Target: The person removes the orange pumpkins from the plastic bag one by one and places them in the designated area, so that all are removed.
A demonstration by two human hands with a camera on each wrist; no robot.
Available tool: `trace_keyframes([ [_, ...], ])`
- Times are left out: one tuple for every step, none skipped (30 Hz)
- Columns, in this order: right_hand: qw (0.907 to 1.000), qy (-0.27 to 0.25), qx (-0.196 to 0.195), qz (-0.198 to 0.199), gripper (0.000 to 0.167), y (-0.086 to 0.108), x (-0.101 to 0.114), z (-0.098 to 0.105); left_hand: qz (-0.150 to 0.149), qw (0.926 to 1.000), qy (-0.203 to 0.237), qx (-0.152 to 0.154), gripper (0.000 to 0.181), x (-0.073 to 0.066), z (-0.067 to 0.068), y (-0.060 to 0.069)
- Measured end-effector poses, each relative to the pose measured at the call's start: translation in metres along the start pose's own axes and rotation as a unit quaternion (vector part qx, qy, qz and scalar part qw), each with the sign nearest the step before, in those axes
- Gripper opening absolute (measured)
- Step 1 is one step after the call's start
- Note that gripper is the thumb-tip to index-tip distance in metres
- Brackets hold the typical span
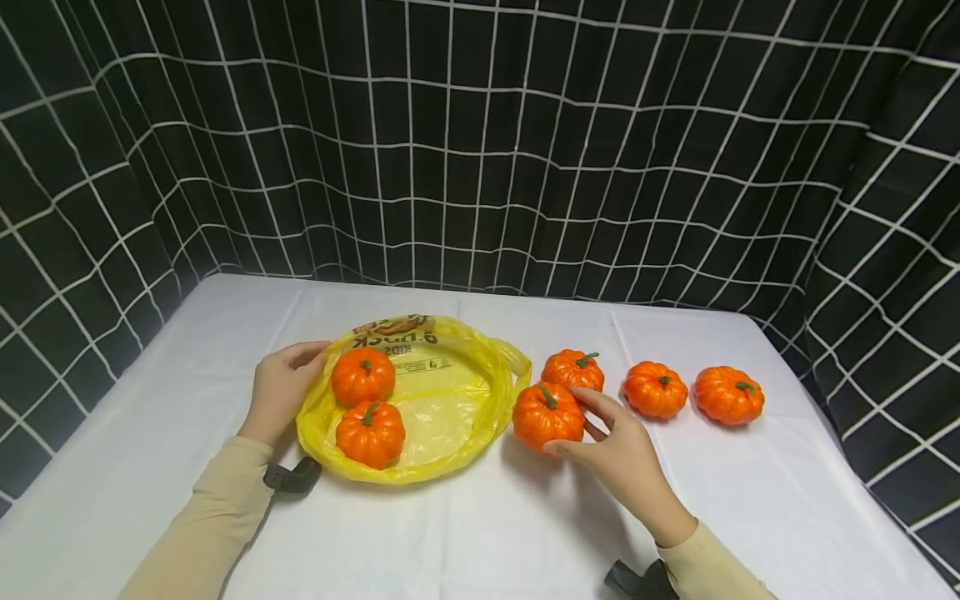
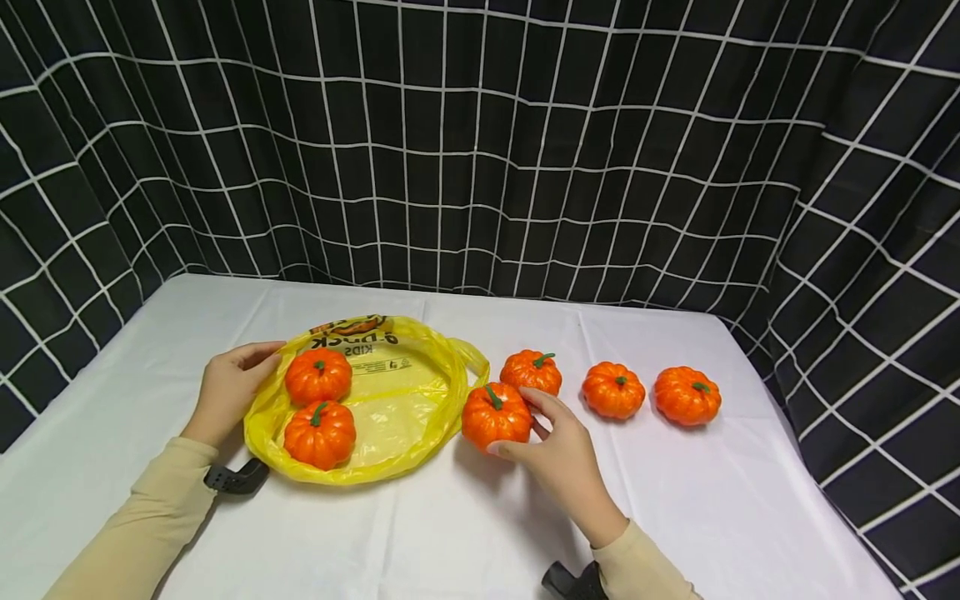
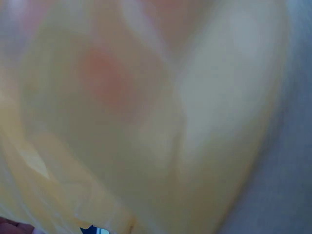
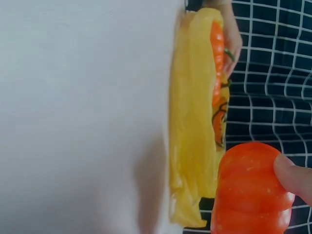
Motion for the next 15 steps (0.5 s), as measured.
trace_keyframes([
  [1.0000, 0.002, 0.000, -0.004, 0.078, 0.003, -0.003, 0.002, 0.001, 1.0000, -0.002, 0.000, 0.035, 0.000, 0.000, 0.000],
  [1.0000, 0.005, 0.001, -0.008, 0.078, 0.005, -0.005, 0.004, 0.002, 1.0000, -0.004, 0.000, 0.035, -0.001, 0.000, 0.000],
  [0.9999, 0.006, 0.001, -0.011, 0.079, 0.007, -0.007, 0.006, 0.004, 1.0000, -0.005, 0.001, 0.035, -0.001, 0.000, 0.000],
  [0.9999, 0.007, 0.002, -0.013, 0.079, 0.009, -0.009, 0.007, 0.006, 1.0000, -0.006, 0.001, 0.035, -0.001, 0.000, 0.000],
  [0.9999, 0.008, 0.002, -0.015, 0.079, 0.011, -0.011, 0.009, 0.007, 0.9999, -0.007, 0.002, 0.035, -0.001, 0.001, 0.000],
  [0.9998, 0.008, 0.002, -0.017, 0.079, 0.012, -0.013, 0.010, 0.008, 0.9999, -0.008, 0.002, 0.035, -0.001, 0.001, 0.000],
  [0.9998, 0.008, 0.002, -0.020, 0.079, 0.014, -0.016, 0.011, 0.009, 0.9999, -0.007, 0.002, 0.035, -0.001, 0.001, 0.000],
  [0.9997, 0.009, 0.002, -0.022, 0.079, 0.015, -0.018, 0.012, 0.010, 0.9999, -0.006, 0.003, 0.035, -0.001, 0.001, 0.000],
  [0.9996, 0.009, 0.003, -0.026, 0.079, 0.017, -0.021, 0.013, 0.011, 0.9999, -0.005, 0.004, 0.035, 0.000, 0.000, 0.000],
  [0.9995, 0.010, 0.004, -0.030, 0.080, 0.018, -0.024, 0.014, 0.012, 0.9999, -0.004, 0.005, 0.035, 0.000, 0.000, 0.000],
  [0.9994, 0.011, 0.005, -0.034, 0.080, 0.019, -0.026, 0.015, 0.013, 0.9999, -0.003, 0.005, 0.036, 0.001, 0.000, 0.001],
  [0.9992, 0.011, 0.006, -0.038, 0.081, 0.020, -0.029, 0.016, 0.013, 0.9999, -0.002, 0.006, 0.036, 0.001, 0.000, 0.001],
  [0.9990, 0.012, 0.008, -0.042, 0.081, 0.021, -0.031, 0.016, 0.013, 0.9999, -0.002, 0.006, 0.036, 0.001, 0.000, 0.001],
  [0.9988, 0.013, 0.010, -0.046, 0.082, 0.022, -0.033, 0.017, 0.013, 0.9999, -0.002, 0.006, 0.036, 0.000, 0.000, 0.001],
  [0.9985, 0.014, 0.011, -0.052, 0.083, 0.022, -0.035, 0.017, 0.013, 0.9999, -0.002, 0.006, 0.036, 0.000, 0.000, 0.001],
])
Point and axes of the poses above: each hand's wrist, its own y-axis away from the middle knuckle, its own z-axis out of the back of the hand, x = y × z, the point moved 5 cm from there along -y, towards the middle knuckle, and after that the axes turned 2 degrees about x, right-handed, at the moved point
